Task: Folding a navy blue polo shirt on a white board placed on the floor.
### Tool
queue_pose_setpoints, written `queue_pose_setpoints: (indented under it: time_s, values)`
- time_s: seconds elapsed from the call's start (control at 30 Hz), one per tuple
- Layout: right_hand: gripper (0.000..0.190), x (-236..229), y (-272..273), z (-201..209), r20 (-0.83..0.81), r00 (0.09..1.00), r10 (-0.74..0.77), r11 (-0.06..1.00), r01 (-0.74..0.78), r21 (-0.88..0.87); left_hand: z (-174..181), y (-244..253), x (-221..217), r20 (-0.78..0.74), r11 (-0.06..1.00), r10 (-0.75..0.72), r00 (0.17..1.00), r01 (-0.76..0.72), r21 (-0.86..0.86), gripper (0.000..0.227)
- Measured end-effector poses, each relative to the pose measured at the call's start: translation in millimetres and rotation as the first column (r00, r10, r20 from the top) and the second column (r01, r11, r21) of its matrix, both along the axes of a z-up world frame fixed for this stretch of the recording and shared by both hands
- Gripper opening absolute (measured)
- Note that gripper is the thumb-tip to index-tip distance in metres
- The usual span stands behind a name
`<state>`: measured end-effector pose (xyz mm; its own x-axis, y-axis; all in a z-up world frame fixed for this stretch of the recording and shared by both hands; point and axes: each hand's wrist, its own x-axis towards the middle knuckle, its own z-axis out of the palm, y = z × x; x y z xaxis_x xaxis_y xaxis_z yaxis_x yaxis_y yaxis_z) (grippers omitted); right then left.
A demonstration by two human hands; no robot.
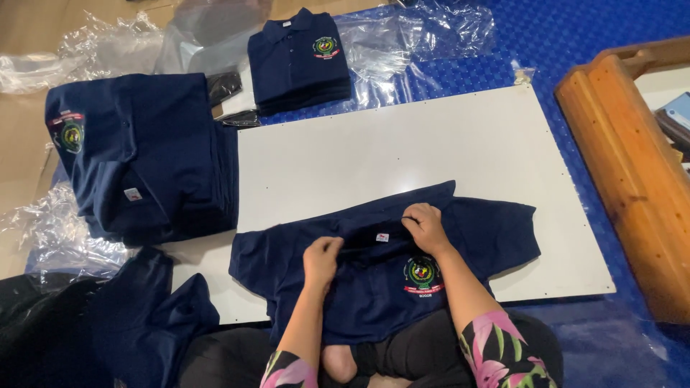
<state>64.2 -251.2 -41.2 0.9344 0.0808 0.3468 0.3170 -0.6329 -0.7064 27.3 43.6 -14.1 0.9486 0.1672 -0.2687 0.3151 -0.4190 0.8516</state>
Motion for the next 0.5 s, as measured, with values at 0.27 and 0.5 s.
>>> queue_pose_setpoints:
  time_s: [0.27,0.5]
  values:
    - [0.017,3,2,-5,0.098,0.995,0.03,0.99,-0.043,0.133,-61,-1,6,-0.29,0.499,0.342,0.894,-0.434,-0.75,0.027]
    - [0.012,-6,11,11,0.128,0.989,-0.07,0.964,0.034,0.262,-92,0,8,-0.305,0.244,0.398,0.865,-0.42,-0.874,0.027]
